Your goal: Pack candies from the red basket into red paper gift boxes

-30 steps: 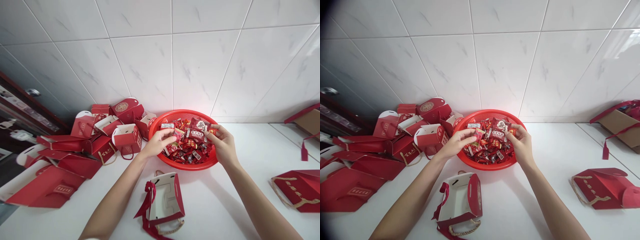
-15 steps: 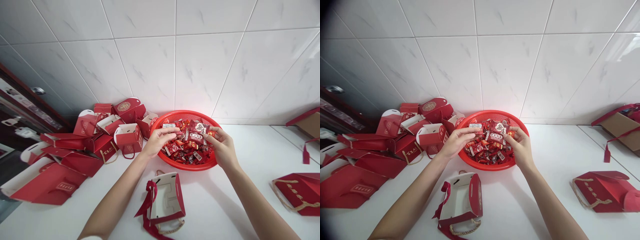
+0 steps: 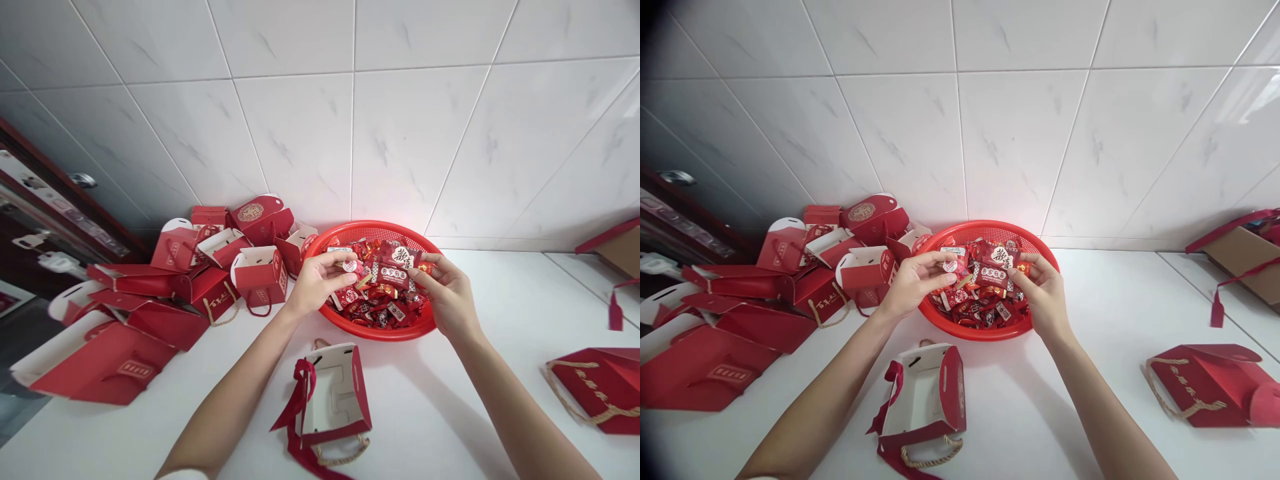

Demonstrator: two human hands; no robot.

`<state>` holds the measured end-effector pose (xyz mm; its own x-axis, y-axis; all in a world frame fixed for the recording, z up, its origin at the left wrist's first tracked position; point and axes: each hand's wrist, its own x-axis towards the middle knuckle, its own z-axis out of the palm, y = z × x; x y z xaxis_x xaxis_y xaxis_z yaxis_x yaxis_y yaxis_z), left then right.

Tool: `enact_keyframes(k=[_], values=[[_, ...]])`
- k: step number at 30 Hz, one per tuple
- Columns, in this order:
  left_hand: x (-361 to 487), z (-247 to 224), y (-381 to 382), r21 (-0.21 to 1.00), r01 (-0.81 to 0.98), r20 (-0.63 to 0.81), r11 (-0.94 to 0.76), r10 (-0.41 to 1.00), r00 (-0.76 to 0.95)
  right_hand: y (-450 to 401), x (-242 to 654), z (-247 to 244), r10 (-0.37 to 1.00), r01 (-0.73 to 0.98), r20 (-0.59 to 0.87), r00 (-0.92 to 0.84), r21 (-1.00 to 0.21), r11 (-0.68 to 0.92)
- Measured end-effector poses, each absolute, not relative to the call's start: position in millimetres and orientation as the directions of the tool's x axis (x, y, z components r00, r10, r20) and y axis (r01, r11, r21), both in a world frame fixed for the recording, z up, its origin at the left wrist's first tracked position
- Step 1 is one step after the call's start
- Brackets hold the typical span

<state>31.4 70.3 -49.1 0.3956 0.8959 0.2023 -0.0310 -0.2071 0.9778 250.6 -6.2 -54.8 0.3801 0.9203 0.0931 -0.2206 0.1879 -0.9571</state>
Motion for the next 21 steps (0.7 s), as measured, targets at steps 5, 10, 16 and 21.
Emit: enact_keyframes(k=[5,10,16,21], values=[[27.8,-44.5,71.5,0.957,0.031,0.265,-0.289,0.912,0.315,-8.3,250.1,-54.0,0.914,-0.207,0.117,0.389,-0.955,0.211],[28.9,-41.9,68.9,0.926,0.195,0.217,-0.323,0.879,0.424,-11.0,243.6,-54.7,0.92,-0.201,0.147,0.364,-0.952,0.232],[37.4,-42.0,59.7,0.956,0.15,0.121,-0.251,0.807,0.578,-13.2,235.1,-58.6,0.938,-0.216,0.13,0.323,-0.954,0.206],[39.7,-42.0,55.7,0.951,0.129,0.151,-0.281,0.787,0.598,-15.9,230.0,-56.5,0.956,-0.201,0.121,0.268,-0.963,0.178]])
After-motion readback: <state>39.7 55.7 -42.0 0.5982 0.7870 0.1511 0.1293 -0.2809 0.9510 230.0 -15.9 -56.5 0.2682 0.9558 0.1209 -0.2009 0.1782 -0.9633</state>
